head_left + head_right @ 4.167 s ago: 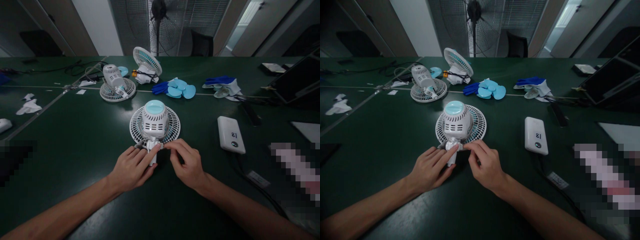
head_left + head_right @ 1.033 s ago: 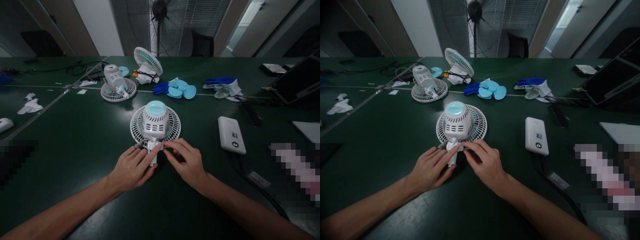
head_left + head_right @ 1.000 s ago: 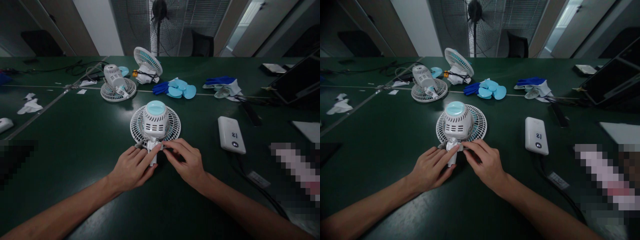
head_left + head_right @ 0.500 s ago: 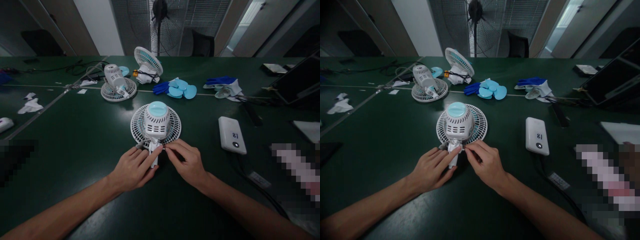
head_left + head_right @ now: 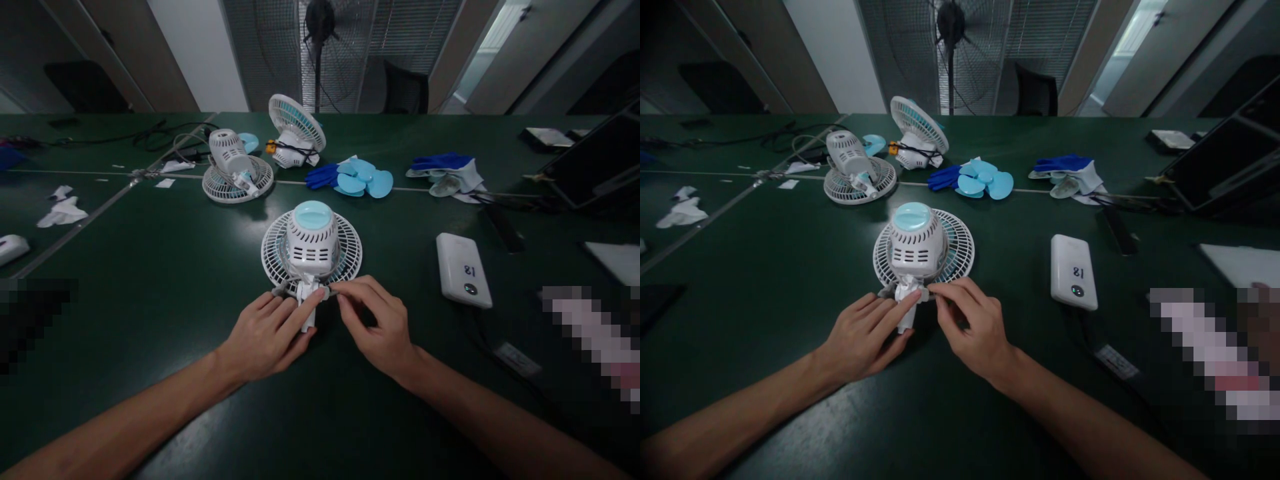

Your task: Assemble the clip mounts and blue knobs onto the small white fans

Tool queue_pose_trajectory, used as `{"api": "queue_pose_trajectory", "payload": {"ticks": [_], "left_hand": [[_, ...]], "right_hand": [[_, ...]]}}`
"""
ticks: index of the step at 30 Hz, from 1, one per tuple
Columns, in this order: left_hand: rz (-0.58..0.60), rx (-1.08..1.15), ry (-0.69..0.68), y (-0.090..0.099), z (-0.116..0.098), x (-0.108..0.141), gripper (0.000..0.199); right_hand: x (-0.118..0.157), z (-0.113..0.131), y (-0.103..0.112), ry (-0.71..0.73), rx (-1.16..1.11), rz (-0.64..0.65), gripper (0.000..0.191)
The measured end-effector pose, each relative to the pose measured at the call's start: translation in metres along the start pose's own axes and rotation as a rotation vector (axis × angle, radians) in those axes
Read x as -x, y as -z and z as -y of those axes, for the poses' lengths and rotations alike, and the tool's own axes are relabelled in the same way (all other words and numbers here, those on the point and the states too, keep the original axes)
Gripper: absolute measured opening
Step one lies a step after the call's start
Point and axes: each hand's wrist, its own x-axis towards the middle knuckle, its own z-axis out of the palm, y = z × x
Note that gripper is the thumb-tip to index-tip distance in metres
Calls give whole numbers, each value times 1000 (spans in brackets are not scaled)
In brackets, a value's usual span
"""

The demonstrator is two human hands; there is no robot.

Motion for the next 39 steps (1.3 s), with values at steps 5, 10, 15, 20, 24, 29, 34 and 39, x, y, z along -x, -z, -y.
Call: {"api": "queue_pose_trajectory", "payload": {"ticks": [5,10,15,20,24,29,34,39], "left_hand": [[11,-2,-2,0,0,0,54],[8,-11,-3,1,-1,-1,55],[12,1,4,0,-1,1,56],[17,4,12,0,-1,1,58],[15,-2,4,-1,0,1,58],[38,9,13,-2,0,3,61],[17,8,4,0,-1,2,57],[15,10,9,0,0,0,57]], "right_hand": [[-1,-2,-1,1,37,29,32],[-3,-7,-4,-12,-9,85,26],[-1,-8,-5,-10,-40,133,23],[1,-2,0,33,-8,18,29],[0,-2,1,32,20,19,37],[0,-7,-3,-10,13,64,31],[-2,-8,-5,-2,-26,105,30],[-1,-2,-1,12,10,5,32]]}}
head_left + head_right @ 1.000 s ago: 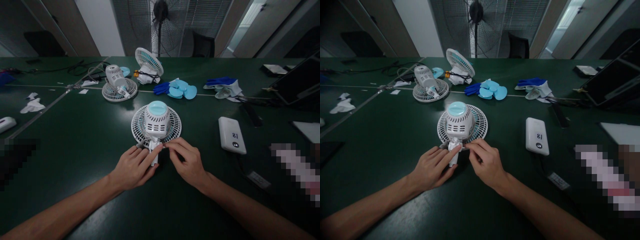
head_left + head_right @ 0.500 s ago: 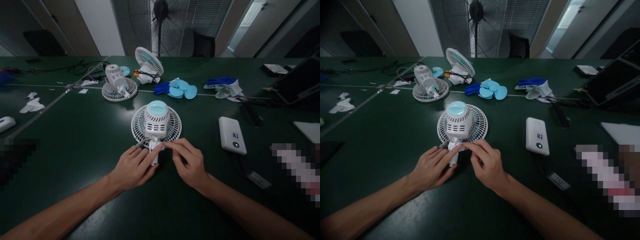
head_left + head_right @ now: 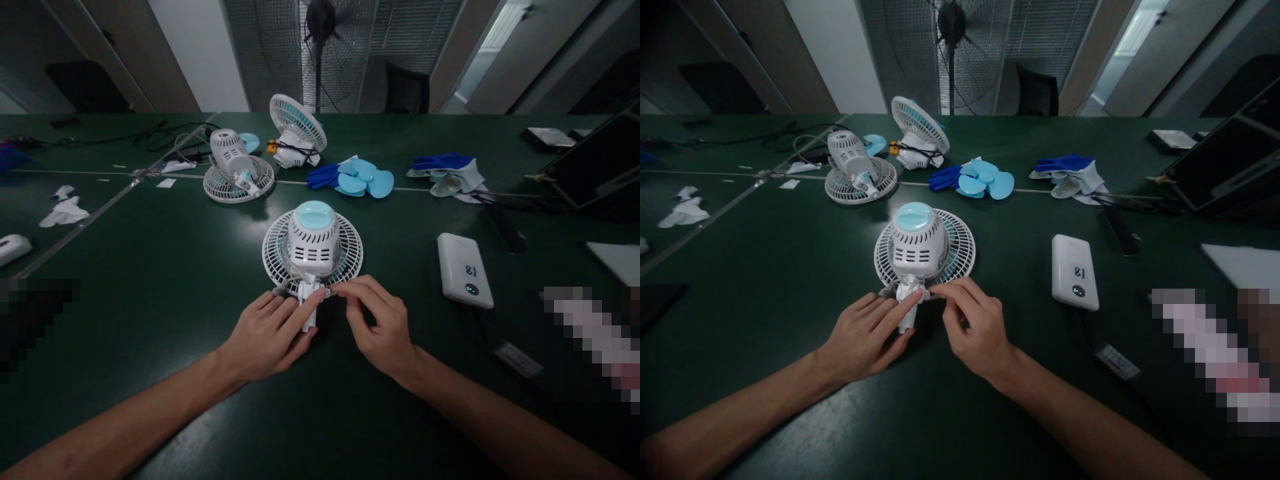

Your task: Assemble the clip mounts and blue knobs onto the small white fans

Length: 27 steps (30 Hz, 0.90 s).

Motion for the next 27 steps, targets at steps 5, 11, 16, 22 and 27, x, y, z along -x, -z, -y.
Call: {"api": "queue_pose_trajectory", "payload": {"ticks": [5,11,16,22,27], "left_hand": [[-1,-1,0,-1,0,1,58],[6,3,11,-1,0,1,61],[-15,5,-2,1,0,0,56],[-4,-1,17,0,1,1,59],[-7,-5,15,0,1,0,59]], "right_hand": [[1,-2,1,32,22,8,41],[0,-8,-2,-21,-9,59,35],[-1,-6,-2,-11,-37,80,31],[2,-1,1,36,3,-18,41],[2,-2,1,18,36,10,42]]}}
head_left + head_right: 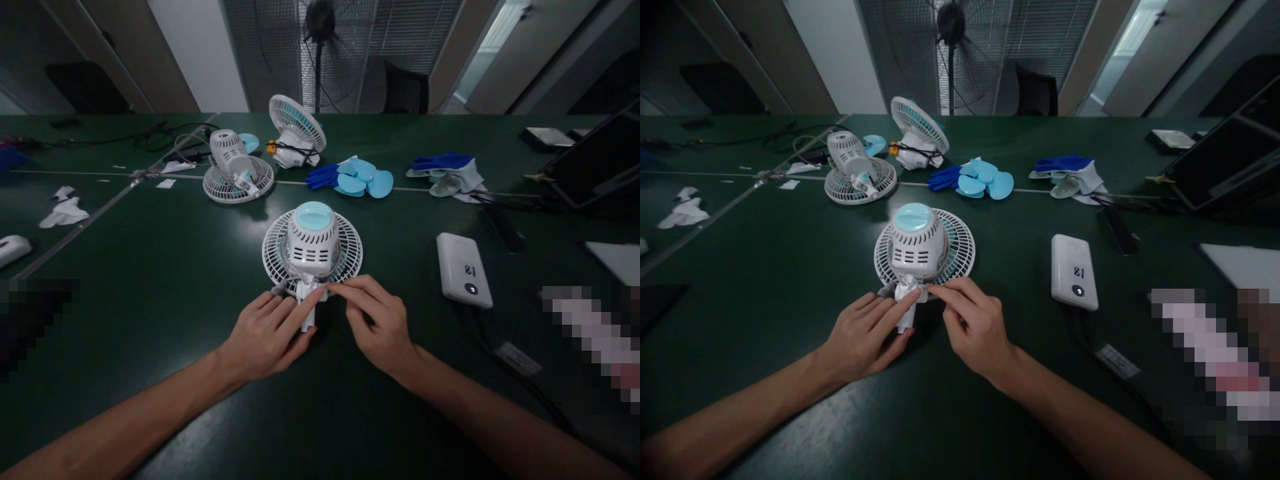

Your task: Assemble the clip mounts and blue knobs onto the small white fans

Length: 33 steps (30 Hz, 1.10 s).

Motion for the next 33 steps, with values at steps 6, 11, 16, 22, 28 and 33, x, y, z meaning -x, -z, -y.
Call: {"api": "queue_pose_trajectory", "payload": {"ticks": [6,11,16,22,28,33], "left_hand": [[-5,15,16,2,-1,1,57],[-27,-3,93,3,0,-2,53],[49,-7,337,11,17,-8,40],[94,94,466,32,45,25,28],[140,-125,803,74,65,91,34],[261,-359,1188,106,108,114,54]], "right_hand": [[-3,-4,-3,-18,-70,63,35],[-3,-5,-1,14,-106,152,34],[2,-2,-1,204,-44,340,31],[1,0,0,187,-29,341,30],[2,0,-2,163,-2,326,31],[5,-2,-4,206,19,321,30]]}}
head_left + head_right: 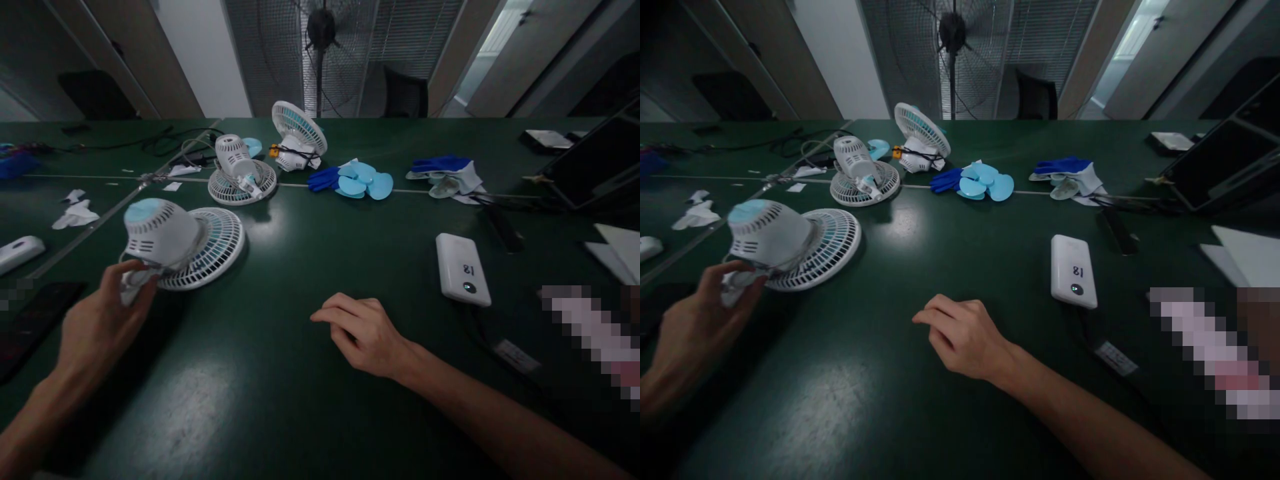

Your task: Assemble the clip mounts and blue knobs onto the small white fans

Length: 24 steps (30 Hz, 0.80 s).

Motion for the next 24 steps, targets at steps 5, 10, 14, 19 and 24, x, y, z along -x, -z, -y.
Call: {"api": "queue_pose_trajectory", "payload": {"ticks": [5,10,14,19,24], "left_hand": [[-68,-158,97,-6,20,-53,63],[-168,-22,78,-18,7,-90,57],[-204,143,107,-29,-4,-105,63],[-315,254,91,-45,1,-109,58],[-432,321,-10,-50,12,-114,50]], "right_hand": [[2,-1,-1,5,24,2,30],[1,1,0,23,26,-5,28],[-1,1,1,34,25,-3,28],[1,0,1,31,15,15,27],[2,0,0,38,22,14,27]]}}
